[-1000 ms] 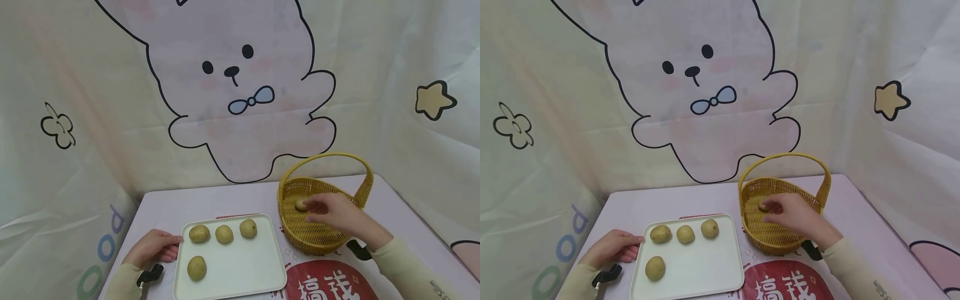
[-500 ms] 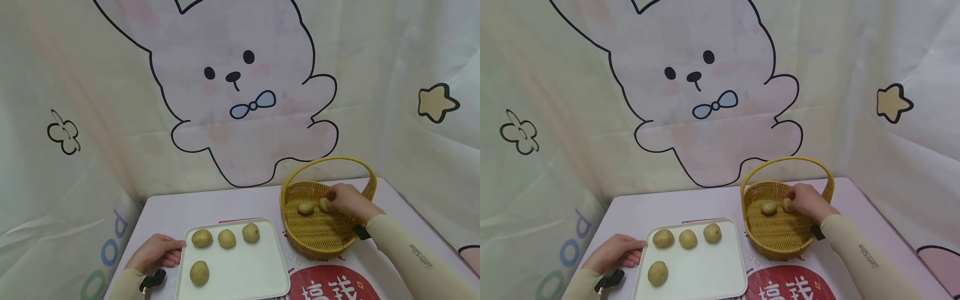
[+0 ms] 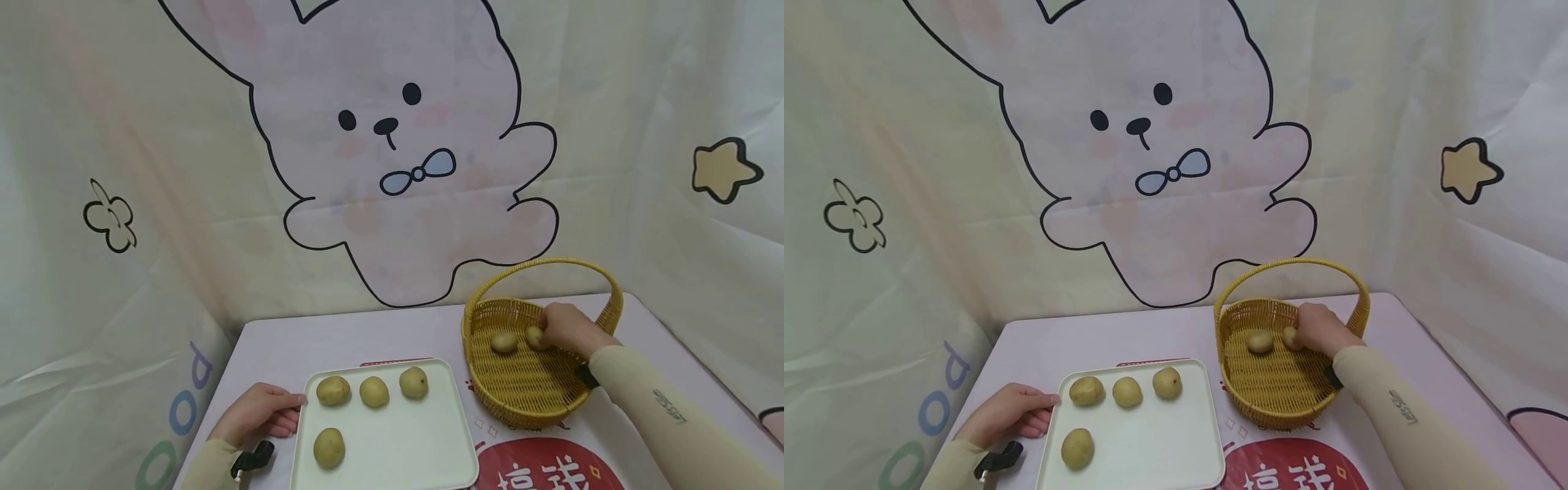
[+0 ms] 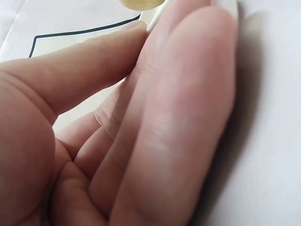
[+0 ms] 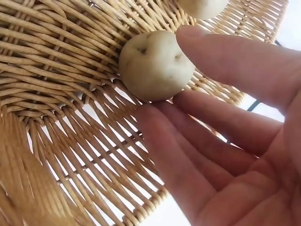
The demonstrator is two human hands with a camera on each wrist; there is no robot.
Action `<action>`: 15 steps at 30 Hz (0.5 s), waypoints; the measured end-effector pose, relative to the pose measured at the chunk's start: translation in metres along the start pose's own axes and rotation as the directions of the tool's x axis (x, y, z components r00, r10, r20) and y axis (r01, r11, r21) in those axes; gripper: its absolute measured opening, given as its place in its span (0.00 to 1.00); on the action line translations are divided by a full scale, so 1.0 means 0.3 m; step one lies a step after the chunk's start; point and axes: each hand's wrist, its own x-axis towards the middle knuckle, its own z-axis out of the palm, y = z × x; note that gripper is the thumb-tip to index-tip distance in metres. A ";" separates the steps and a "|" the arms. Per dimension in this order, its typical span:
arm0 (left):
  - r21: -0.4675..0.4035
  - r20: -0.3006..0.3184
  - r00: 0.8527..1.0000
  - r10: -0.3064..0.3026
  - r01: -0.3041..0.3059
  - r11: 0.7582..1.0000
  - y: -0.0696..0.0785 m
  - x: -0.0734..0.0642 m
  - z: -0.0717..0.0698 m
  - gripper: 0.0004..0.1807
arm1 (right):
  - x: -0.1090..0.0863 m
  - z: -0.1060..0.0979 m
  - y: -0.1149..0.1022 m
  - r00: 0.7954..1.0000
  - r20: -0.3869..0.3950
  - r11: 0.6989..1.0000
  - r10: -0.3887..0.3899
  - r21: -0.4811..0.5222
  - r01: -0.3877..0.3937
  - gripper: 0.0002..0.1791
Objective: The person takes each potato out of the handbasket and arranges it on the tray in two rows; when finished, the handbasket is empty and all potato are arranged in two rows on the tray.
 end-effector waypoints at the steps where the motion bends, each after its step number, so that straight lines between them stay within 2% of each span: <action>1: 0.000 -0.002 1.000 -0.003 0.003 1.000 -0.001 0.000 0.000 0.19 | 0.004 0.003 0.001 1.000 0.001 1.000 -0.004 -0.007 0.004 0.15; 7: 0.009 -0.005 1.000 -0.003 0.003 1.000 -0.001 -0.001 -0.001 0.20 | 0.024 0.007 0.003 1.000 0.006 1.000 -0.024 -0.015 0.024 0.08; 15: 0.005 -0.002 1.000 0.002 -0.002 1.000 0.001 -0.002 -0.001 0.20 | 0.049 0.019 0.018 0.999 0.023 0.999 -0.026 -0.022 0.027 0.11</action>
